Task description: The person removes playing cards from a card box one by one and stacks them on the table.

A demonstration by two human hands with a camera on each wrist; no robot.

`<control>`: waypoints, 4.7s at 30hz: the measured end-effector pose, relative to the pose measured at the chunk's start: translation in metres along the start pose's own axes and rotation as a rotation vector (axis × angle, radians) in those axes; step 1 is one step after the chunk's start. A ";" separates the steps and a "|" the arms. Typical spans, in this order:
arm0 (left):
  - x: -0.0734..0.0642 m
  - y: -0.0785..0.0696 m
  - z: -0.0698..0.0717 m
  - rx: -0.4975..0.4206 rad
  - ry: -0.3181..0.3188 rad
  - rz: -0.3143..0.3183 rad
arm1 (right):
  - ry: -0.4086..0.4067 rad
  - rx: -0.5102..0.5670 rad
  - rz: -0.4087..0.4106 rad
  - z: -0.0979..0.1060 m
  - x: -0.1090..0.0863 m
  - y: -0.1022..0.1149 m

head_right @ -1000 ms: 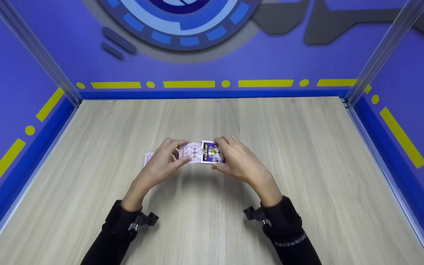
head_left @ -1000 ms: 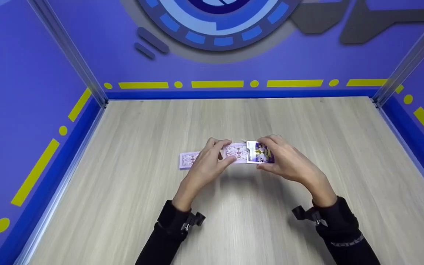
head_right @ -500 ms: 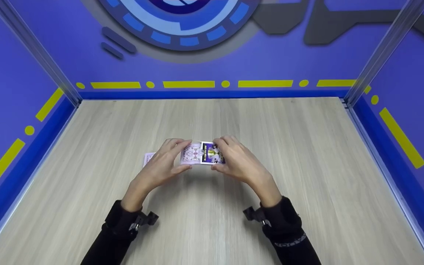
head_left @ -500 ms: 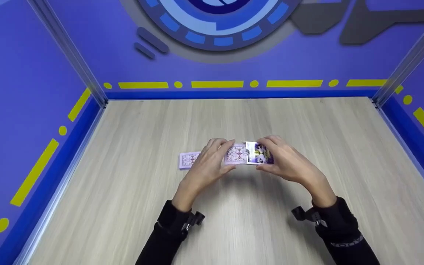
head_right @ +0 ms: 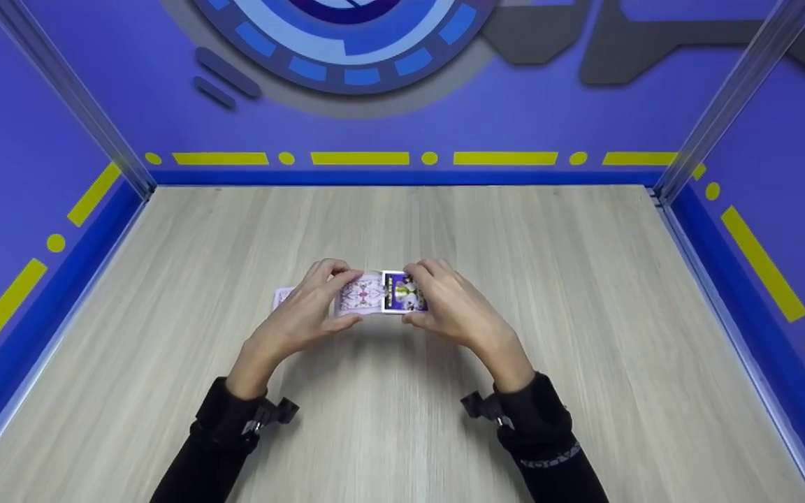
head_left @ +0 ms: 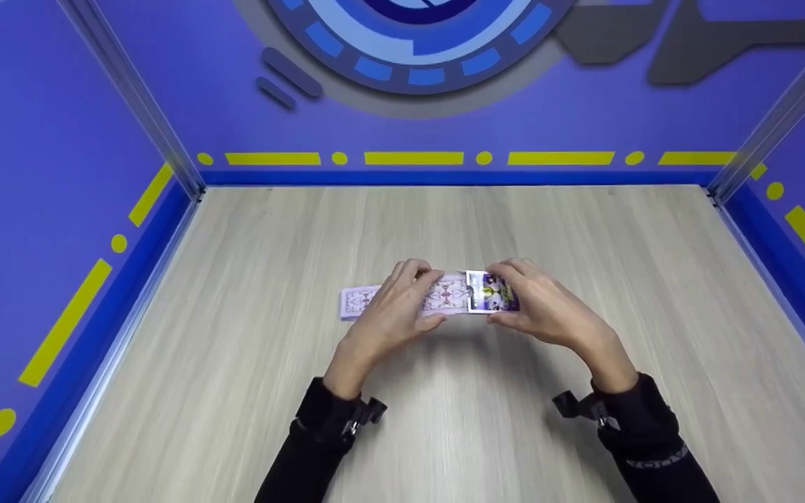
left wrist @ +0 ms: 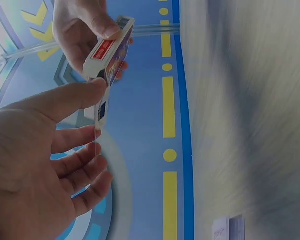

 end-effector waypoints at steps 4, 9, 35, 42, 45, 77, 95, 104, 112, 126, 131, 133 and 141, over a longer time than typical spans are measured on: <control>-0.004 0.007 0.004 0.030 0.014 0.024 | -0.002 0.004 -0.017 0.001 -0.001 -0.001; -0.006 0.013 0.009 0.031 0.041 0.041 | 0.011 0.006 -0.023 0.002 -0.001 -0.002; -0.022 0.096 0.007 0.013 0.095 0.370 | -0.022 0.032 -0.087 0.015 -0.007 -0.011; -0.025 0.111 -0.003 -0.044 0.105 0.416 | -0.026 0.027 -0.075 0.015 -0.006 -0.009; -0.025 0.114 -0.007 -0.073 0.118 0.432 | -0.023 0.026 -0.074 0.015 -0.006 -0.009; -0.010 0.088 -0.035 0.071 0.225 0.404 | -0.025 0.032 -0.059 0.016 -0.005 -0.007; -0.012 0.089 -0.034 0.076 0.198 0.400 | -0.019 0.052 -0.061 0.013 -0.007 -0.007; -0.012 0.088 -0.034 0.030 0.225 0.411 | -0.010 0.026 -0.062 0.012 -0.007 -0.007; -0.010 0.088 -0.035 0.035 0.195 0.411 | -0.010 0.048 -0.075 0.013 -0.007 -0.008; -0.009 0.090 -0.037 0.042 0.153 0.442 | -0.011 0.040 -0.074 0.014 -0.007 -0.007; -0.011 0.090 -0.035 -0.004 0.158 0.499 | -0.021 0.023 -0.066 0.014 -0.007 -0.007; -0.011 0.089 -0.032 -0.022 0.162 0.538 | -0.020 0.020 -0.064 0.014 -0.007 -0.006; -0.005 0.048 0.000 0.063 -0.163 0.464 | -0.008 0.004 -0.054 0.011 -0.006 -0.002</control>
Point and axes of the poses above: each hand's wrist, its own x-axis towards the middle knuckle, its own z-axis out of the back of the hand, y = z × x, the point moved 5 cm from there along x, towards the middle knuckle, and after that the axes turned 7 degrees about y, right-handed, at the moved point
